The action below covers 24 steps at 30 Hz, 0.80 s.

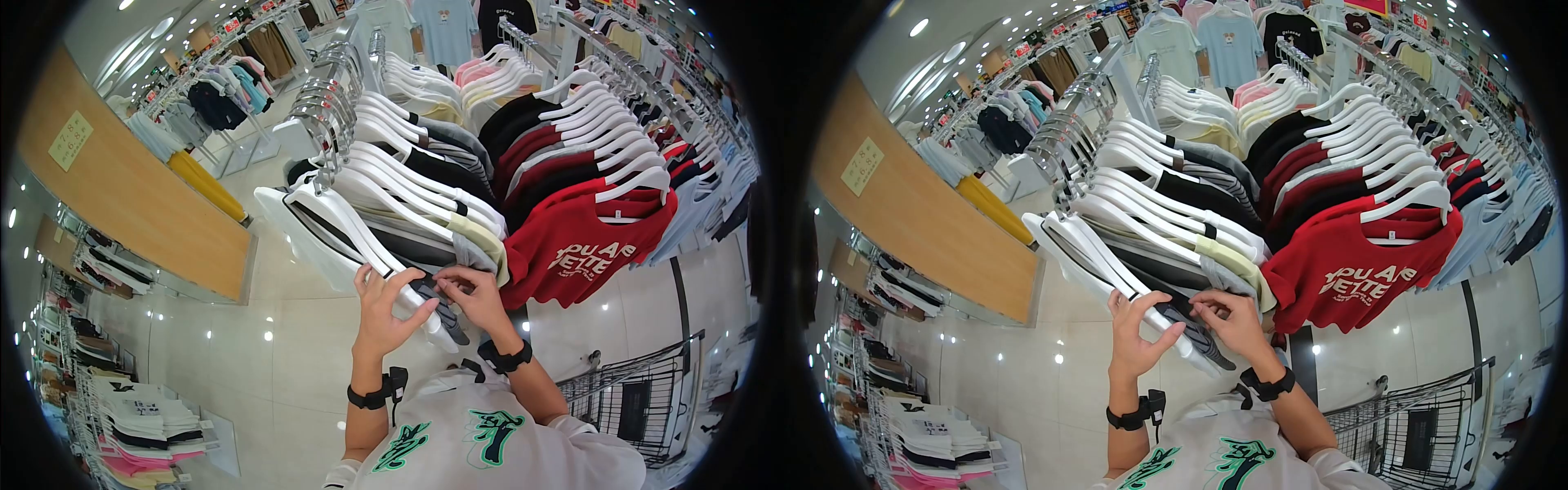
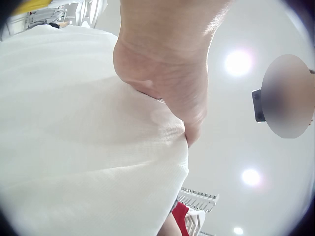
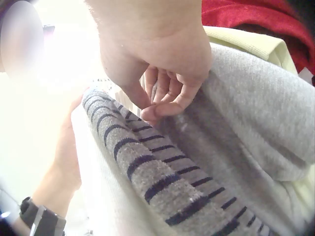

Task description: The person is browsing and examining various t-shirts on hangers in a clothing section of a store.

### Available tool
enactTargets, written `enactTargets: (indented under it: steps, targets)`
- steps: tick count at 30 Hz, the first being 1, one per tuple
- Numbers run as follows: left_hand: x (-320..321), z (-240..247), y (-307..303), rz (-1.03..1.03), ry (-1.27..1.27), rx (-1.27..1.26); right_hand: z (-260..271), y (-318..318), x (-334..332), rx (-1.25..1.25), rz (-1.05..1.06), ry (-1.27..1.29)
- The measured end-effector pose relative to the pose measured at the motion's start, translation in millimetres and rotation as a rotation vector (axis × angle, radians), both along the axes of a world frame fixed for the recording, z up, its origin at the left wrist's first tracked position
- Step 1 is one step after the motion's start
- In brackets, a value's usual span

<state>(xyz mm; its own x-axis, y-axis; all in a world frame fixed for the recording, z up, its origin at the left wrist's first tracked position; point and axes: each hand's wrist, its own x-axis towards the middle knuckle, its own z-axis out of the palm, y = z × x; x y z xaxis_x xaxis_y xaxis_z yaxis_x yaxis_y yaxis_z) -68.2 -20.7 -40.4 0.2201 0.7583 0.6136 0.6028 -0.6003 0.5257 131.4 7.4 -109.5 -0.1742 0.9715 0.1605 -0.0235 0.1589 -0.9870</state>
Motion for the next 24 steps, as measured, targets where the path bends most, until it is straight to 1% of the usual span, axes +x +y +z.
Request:
enactTargets:
  steps: [16,19,20,21,22,24]
  targets:
    - [0.3,-1.8,1.3,-0.002,0.014,-0.006,5.5,-4.5,4.1,0.009,0.007,0.002]
    - [1.5,-2.5,2.1,-0.011,0.010,-0.011,7.2,-5.7,5.5,0.171,0.007,-0.115]
    - [1.2,-3.4,2.4,-0.004,0.015,-0.025,9.6,-7.1,6.6,0.175,0.006,-0.114]
    - [0.8,-3.6,2.7,0.005,0.020,-0.037,13.8,-9.1,8.6,0.233,0.008,-0.145]
    - [1.1,-2.9,2.9,0.006,0.021,-0.031,20.9,-11.4,10.7,0.291,0.010,-0.176]
    - [3.0,-0.8,3.6,-0.005,0.013,-0.013,43.4,-18.6,17.3,0.293,0.010,-0.183]
